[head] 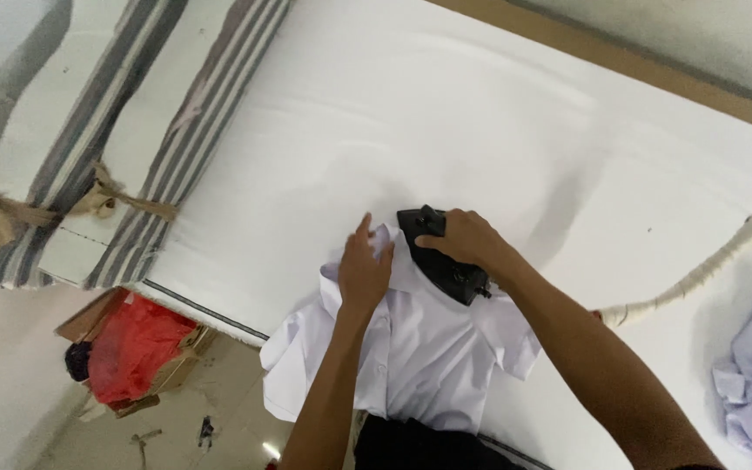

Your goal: Ironing white shirts on a professional pressing table using a steam iron in a factory setting.

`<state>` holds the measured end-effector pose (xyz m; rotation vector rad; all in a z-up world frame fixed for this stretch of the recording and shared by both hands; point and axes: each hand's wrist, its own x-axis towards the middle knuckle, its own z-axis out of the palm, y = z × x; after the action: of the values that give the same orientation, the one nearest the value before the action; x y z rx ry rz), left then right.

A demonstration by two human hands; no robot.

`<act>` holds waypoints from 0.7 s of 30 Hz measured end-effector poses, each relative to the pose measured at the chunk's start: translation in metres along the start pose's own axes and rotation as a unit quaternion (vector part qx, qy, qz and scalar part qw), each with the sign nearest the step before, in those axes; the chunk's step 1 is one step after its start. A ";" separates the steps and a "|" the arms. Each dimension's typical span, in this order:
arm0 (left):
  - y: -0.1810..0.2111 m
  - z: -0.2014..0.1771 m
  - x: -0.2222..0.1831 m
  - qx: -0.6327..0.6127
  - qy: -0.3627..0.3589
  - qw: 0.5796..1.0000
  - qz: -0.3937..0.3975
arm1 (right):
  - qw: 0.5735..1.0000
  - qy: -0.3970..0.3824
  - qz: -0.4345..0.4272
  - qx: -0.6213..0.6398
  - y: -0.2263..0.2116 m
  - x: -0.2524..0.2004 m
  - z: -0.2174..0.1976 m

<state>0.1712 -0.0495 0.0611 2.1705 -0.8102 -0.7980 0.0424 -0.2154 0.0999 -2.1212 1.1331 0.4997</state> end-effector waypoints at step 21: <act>0.002 0.095 0.027 0.253 -0.002 0.955 0.152 | 0.973 0.083 0.194 0.097 0.155 -0.173 0.016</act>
<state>0.1185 -0.1053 -0.0008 2.3843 -1.4357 -0.4681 -0.1827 -0.1653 0.1339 -1.8030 1.6366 0.3697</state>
